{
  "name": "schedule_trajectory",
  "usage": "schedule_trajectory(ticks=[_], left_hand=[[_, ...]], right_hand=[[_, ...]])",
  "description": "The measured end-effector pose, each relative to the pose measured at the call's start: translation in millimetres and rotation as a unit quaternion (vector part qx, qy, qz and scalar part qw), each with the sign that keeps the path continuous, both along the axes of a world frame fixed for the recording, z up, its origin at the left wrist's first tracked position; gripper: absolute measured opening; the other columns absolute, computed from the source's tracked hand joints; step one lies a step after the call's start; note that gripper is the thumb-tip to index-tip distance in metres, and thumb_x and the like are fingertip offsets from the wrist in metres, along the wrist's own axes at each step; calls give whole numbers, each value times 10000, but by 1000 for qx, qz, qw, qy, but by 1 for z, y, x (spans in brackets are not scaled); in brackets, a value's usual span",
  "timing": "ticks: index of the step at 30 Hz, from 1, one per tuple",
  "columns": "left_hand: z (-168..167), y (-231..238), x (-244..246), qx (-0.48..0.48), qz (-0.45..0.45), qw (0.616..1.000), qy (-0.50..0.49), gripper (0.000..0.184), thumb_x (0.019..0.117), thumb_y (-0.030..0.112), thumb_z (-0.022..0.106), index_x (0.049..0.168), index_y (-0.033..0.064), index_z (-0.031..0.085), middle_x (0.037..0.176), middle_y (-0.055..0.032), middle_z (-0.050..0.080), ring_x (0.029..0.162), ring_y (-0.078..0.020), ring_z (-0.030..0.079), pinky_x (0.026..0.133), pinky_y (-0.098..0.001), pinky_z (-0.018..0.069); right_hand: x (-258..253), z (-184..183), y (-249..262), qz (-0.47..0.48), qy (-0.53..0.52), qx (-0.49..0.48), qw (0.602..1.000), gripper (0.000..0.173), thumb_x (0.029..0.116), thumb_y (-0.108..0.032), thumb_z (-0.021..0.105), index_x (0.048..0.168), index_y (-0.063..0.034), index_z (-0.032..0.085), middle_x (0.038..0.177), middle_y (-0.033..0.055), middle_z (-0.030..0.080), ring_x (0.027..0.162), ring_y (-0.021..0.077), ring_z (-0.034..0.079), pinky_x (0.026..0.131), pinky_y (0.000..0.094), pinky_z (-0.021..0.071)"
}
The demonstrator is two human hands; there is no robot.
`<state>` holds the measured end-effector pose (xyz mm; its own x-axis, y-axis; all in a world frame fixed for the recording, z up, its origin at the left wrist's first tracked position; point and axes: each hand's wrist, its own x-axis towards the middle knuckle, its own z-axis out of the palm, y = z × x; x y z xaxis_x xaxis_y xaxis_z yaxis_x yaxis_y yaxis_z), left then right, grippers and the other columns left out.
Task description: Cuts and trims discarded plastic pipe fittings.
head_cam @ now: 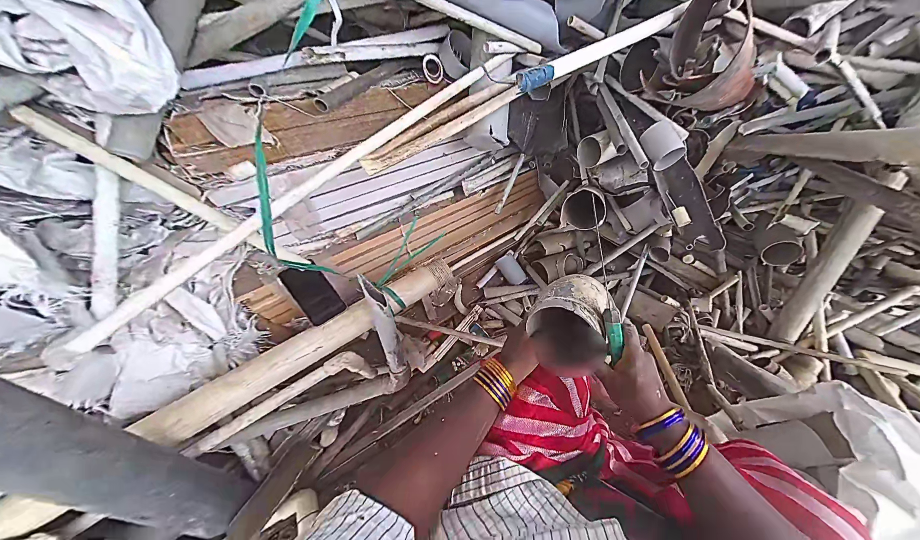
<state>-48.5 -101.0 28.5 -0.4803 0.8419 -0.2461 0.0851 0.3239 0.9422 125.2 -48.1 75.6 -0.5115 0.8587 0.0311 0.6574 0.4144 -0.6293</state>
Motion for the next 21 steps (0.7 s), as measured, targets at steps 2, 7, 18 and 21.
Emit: schedule_trajectory(ticks=[2,7,18,21], left_hand=[[-2,3,-3,7,-13,1000,-23,419,1005,120,615,1387,-37,545,1357,-213,608,1291,-252,573,1118,-442,431],[-6,1,-5,51,-45,997,-40,431,1004,119,602,1405,-24,533,1334,-202,624,1263,-237,597,1104,-431,455],[-1,-5,-17,49,-6,998,-35,453,990,65,591,1421,-41,505,1360,-215,595,1272,-224,580,1106,-403,444],[-3,-3,-15,71,18,996,-48,421,977,31,593,1384,-51,528,1314,-193,615,1213,-176,603,1068,-352,471]], right_hand=[[7,11,9,26,-7,-24,999,667,936,-303,749,1386,92,457,927,201,673,763,304,655,738,495,537],[36,12,11,99,54,128,985,520,947,-200,621,1355,98,499,913,175,685,682,236,665,641,416,575],[84,-19,17,109,-28,376,920,499,960,-238,442,1256,89,673,869,251,734,550,380,687,452,502,523],[84,-15,12,117,59,454,881,510,1068,-331,366,1240,74,623,929,237,726,644,262,698,523,346,532]])
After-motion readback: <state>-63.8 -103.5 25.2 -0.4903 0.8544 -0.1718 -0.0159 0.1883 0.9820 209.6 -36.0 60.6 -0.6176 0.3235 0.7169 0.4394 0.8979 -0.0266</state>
